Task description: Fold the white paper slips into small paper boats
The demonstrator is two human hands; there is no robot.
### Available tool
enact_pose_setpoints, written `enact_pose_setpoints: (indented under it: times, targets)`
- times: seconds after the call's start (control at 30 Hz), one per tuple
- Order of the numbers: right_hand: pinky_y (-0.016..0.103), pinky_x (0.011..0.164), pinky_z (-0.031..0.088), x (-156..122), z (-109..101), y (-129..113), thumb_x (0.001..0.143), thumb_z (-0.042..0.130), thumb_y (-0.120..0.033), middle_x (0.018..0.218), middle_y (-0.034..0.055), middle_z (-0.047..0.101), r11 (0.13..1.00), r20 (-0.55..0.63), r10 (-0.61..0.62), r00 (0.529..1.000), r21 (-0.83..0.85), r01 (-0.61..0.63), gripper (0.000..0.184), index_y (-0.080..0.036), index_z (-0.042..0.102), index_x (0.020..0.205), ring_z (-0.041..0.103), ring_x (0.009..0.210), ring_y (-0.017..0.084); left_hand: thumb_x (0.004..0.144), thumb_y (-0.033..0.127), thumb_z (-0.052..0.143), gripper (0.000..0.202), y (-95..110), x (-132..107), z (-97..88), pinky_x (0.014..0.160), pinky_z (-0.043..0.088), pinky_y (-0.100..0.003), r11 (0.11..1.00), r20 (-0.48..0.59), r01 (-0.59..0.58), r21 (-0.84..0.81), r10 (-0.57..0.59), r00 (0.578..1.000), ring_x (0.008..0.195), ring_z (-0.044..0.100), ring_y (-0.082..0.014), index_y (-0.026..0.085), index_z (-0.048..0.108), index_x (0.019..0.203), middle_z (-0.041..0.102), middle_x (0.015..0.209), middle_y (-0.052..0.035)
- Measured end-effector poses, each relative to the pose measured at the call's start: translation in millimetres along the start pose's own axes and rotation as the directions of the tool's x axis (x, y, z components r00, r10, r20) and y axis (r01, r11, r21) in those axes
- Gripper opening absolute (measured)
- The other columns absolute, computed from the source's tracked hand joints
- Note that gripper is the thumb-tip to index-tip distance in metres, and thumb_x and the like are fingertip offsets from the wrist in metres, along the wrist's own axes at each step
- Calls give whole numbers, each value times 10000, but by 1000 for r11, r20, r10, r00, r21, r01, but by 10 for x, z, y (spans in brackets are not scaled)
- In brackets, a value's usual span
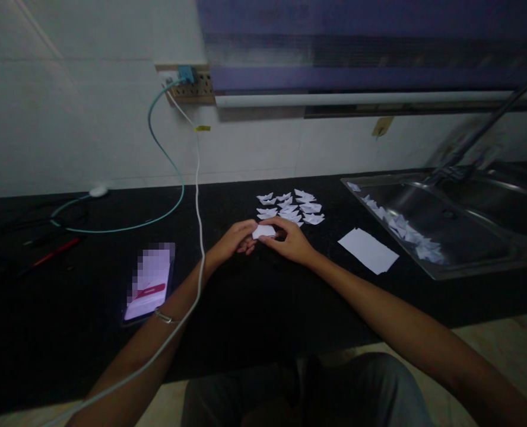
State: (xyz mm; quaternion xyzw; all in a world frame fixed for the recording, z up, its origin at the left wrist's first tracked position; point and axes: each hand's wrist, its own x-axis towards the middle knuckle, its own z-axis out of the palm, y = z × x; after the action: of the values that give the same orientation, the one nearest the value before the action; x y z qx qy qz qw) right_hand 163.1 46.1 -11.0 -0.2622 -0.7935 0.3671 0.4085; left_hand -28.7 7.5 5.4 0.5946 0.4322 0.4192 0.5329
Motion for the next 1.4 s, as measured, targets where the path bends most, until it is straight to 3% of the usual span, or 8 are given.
enact_pose_setpoints:
  times: [0.1,0.27,0.47,0.73,0.9,1.1,1.2,1.4]
  targets:
    - [338,784,547,0,-17,-26,853,683,-379,1192,95,660,999,-11,-39,999,-9,39,348,-229,664,1165,621,1076,231,855,499,609,367,15,3,-32,369,260,-163,1000,3,8,-4,-8,1000,385,444,-60,156,545,742,523,511,39]
    - [441,1021,460,23,-71,-37,902,647,-329,1216,95,658,981,-45,-174,984,-97,169,232,-234,695,1108,587,1176,228,848,476,616,381,29,17,-46,384,268,-174,998,10,-15,69,15,1000,385,428,-55,136,588,680,527,493,28]
    - [435,987,475,63,-94,0,930,604,-272,1147,82,678,970,-85,-228,970,-111,218,113,-220,702,906,622,1104,213,893,542,560,480,52,7,-26,403,286,-171,985,80,-61,162,49,996,400,429,-51,133,577,642,537,508,23]
    - [373,844,514,63,-58,8,907,634,-333,1109,91,658,994,-177,-94,980,37,102,133,-214,662,854,620,1062,216,938,561,496,522,30,-11,-26,488,357,-186,968,141,-105,228,74,987,500,523,-78,129,591,661,592,590,-8]
    - [406,914,486,71,-44,37,895,638,-389,1102,88,646,994,-197,-66,978,77,82,189,-214,639,825,608,1070,221,956,529,484,489,12,-10,-48,487,337,-190,967,176,-117,228,77,981,500,502,-81,126,621,715,593,593,-7]
    - [422,967,444,60,-20,73,922,587,-405,1119,93,647,995,-182,-67,981,57,79,211,-212,595,837,593,1088,234,954,510,498,480,3,6,-50,515,363,-194,960,187,-123,253,76,979,525,529,-85,127,636,699,601,600,-8]
    - [392,913,462,49,2,106,940,553,-413,1081,80,662,996,-160,-5,987,86,19,212,-210,586,890,612,989,217,938,507,521,468,7,6,-42,519,371,-195,968,175,-95,233,55,983,542,550,-93,126,644,696,610,603,-15]
    - [349,848,466,51,7,118,942,540,-458,992,58,646,992,-92,-3,996,125,15,252,-210,587,935,597,913,200,861,512,592,421,66,-8,-29,412,256,-186,997,120,-4,81,-6,993,438,465,-66,127,612,694,586,562,2]
